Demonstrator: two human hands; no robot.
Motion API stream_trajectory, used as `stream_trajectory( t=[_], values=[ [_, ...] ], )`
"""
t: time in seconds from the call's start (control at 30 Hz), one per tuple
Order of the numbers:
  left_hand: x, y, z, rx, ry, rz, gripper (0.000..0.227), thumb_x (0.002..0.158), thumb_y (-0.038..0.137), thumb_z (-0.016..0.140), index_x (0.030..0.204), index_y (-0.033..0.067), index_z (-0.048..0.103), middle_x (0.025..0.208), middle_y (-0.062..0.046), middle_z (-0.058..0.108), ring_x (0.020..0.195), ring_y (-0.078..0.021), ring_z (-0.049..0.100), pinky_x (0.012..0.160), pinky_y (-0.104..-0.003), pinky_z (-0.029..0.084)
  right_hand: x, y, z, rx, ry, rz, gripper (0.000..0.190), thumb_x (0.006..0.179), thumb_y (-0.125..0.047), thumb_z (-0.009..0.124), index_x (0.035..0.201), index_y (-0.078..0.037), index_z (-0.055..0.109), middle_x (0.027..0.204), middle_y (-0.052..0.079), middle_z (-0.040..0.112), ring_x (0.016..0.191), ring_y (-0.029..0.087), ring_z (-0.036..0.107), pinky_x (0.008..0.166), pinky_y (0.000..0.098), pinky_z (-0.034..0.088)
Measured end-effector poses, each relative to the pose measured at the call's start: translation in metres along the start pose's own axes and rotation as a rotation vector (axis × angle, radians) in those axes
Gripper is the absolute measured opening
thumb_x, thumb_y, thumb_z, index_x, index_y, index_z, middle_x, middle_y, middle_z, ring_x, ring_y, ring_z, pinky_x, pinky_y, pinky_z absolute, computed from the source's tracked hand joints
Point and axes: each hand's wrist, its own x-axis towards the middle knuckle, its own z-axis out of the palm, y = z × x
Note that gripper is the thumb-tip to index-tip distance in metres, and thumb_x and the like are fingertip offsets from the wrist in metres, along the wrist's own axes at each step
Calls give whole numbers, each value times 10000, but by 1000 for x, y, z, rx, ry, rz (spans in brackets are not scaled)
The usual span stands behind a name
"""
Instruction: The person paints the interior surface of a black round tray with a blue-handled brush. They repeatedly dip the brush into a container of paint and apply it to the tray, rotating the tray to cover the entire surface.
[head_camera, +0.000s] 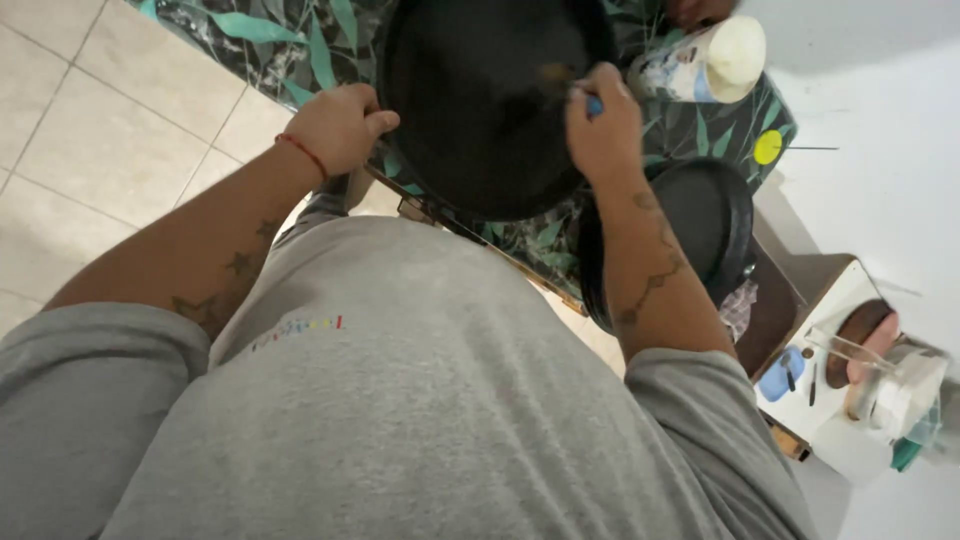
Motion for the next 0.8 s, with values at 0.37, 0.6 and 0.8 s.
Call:
stream_trajectory(
  t=[0.37,0.6,0.8],
  values=[
    [1,-6,5,21,-9,-11,441,1017,446,629,1037,11,698,981,-223,703,939,-415,664,827,-528,514,-37,-29,3,299,-280,-109,79,993,-112,635,1011,-36,625,955,227,668,929,437,678,793,510,554],
    [10,-20,18,21,44,74,440,1028,428,635,997,-5,706,971,-245,696,923,-438,656,809,-541,511,-64,-72,6,95,-389,-107,123,938,-139,646,1012,-45,619,960,231,674,921,436,676,800,509,541],
    [11,-23,13,10,28,90,441,1046,434,628,1027,1,707,923,-228,708,879,-419,677,782,-532,526,-48,18,7,-138,-162,-72,129,985,-153,644,1066,-60,608,959,225,672,896,423,672,769,503,528]
  ],
)
